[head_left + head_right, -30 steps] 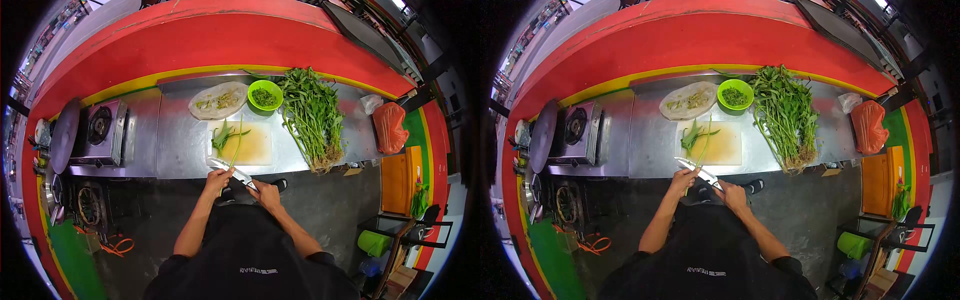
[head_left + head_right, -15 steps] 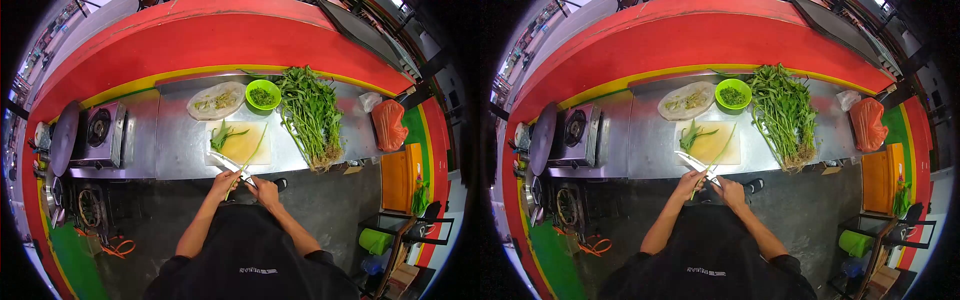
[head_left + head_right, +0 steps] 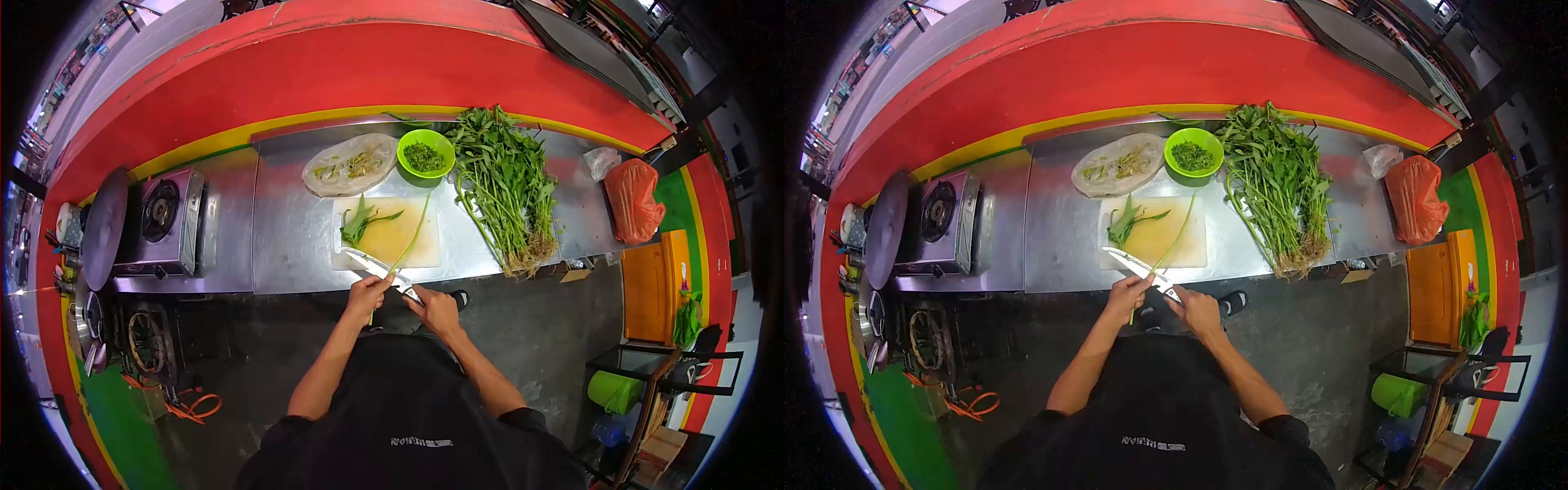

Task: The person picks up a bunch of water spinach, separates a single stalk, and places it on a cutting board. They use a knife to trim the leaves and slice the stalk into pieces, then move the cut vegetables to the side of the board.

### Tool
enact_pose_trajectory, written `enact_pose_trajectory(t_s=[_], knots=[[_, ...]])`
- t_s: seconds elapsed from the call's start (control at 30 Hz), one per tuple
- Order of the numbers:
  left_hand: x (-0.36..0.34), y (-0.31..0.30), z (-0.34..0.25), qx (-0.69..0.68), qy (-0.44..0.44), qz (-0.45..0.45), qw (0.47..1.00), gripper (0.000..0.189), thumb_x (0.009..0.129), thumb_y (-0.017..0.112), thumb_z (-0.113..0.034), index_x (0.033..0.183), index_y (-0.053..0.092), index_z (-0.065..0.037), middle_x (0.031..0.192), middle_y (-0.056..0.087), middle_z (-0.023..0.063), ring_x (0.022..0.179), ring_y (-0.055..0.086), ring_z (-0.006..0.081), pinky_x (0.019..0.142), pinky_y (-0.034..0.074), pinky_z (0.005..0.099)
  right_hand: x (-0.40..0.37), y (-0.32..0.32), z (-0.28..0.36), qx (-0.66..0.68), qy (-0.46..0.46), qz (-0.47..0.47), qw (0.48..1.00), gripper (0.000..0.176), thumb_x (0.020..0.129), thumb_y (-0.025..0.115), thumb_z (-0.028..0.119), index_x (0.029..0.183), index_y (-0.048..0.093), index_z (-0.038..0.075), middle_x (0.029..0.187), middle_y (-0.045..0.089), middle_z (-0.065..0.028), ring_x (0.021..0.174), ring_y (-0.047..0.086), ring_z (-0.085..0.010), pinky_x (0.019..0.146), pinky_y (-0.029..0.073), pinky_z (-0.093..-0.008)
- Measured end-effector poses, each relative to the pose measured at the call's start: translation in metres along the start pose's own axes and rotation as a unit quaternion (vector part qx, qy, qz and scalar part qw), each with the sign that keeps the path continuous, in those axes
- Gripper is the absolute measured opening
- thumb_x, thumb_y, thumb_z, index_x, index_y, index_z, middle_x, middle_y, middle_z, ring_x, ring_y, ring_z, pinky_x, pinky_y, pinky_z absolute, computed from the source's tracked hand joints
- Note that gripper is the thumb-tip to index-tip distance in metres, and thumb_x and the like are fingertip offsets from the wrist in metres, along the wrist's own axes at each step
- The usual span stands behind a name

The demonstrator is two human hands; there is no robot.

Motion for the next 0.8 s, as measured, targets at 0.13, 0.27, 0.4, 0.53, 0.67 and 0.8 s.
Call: enact_pose_trajectory(t_s=[0.13, 0.27, 0.4, 0.53, 0.67, 0.8], knots=[[-0.005, -0.005, 0.001, -0.032, 0.008, -0.027, 0.999, 0.019, 0.088, 0.076, -0.02, 0.092, 0.069, -0.003, 0.062, 0.047, -0.0065, 0.047, 0.037, 0.0016, 0.04, 0.024, 0.0201, -0.001, -0.005, -0.006, -0.013, 0.004, -0.025, 1.0, 0.035, 0.089, 0.066, 0.042, 0.101, 0.067, 0.01, 0.071, 0.067, -0.0145, 0.063, 0.066, -0.035, 0.055, 0.049, -0.0451], [-0.011, -0.015, 0.004, -0.014, -0.011, -0.026, 1.0, 0.018, 0.09, 0.072, -0.016, 0.1, 0.069, -0.002, 0.066, 0.049, -0.0057, 0.049, 0.036, 0.0016, 0.041, 0.024, 0.0189, -0.005, -0.016, -0.017, -0.001, 0.007, -0.028, 1.0, 0.033, 0.087, 0.068, 0.04, 0.102, 0.07, 0.01, 0.072, 0.068, -0.0147, 0.063, 0.066, -0.0346, 0.055, 0.05, -0.0434], [-0.017, -0.005, -0.004, 0.014, -0.024, 0.058, 0.998, 0.023, 0.091, 0.071, -0.019, 0.107, 0.067, -0.002, 0.072, 0.054, -0.003, 0.053, 0.045, 0.0033, 0.043, 0.032, 0.0191, -0.005, -0.021, -0.015, 0.0, -0.024, -0.036, 0.999, 0.033, 0.087, 0.069, 0.038, 0.106, 0.07, 0.011, 0.073, 0.069, -0.0141, 0.064, 0.067, -0.0336, 0.055, 0.051, -0.0425], [-0.011, -0.001, -0.016, 0.041, -0.021, 0.064, 0.997, 0.028, 0.092, 0.07, -0.027, 0.105, 0.064, -0.003, 0.085, 0.061, 0.0017, 0.064, 0.057, 0.0072, 0.054, 0.047, 0.0212, -0.008, -0.016, -0.013, -0.003, -0.04, -0.027, 0.999, 0.033, 0.087, 0.07, 0.038, 0.108, 0.07, 0.012, 0.075, 0.07, -0.0135, 0.064, 0.067, -0.0324, 0.056, 0.052, -0.0419], [-0.002, 0.001, -0.019, 0.073, -0.001, 0.032, 0.997, 0.025, 0.09, 0.073, -0.028, 0.094, 0.063, -0.006, 0.08, 0.06, -0.0014, 0.064, 0.054, 0.0065, 0.054, 0.045, 0.0208, -0.009, -0.01, -0.004, -0.005, -0.067, -0.027, 0.997, 0.031, 0.088, 0.069, 0.036, 0.107, 0.07, 0.012, 0.08, 0.071, -0.0107, 0.067, 0.068, -0.0308, 0.057, 0.052, -0.0408], [0.002, 0.003, -0.02, 0.043, 0.023, 0.013, 0.999, 0.021, 0.089, 0.075, -0.024, 0.087, 0.063, -0.007, 0.073, 0.053, -0.0048, 0.058, 0.043, 0.0043, 0.047, 0.032, 0.0205, -0.008, -0.009, -0.001, -0.013, -0.069, -0.027, 0.997, 0.033, 0.089, 0.067, 0.039, 0.11, 0.069, 0.013, 0.078, 0.07, -0.0092, 0.066, 0.067, -0.0306, 0.057, 0.052, -0.042]])
Point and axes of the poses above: each hand's wrist, its own x-axis towards the middle knuckle, its own y-axis out of the palm, z = x × y, the point moved 8 cm from there along x, towards the middle knuckle
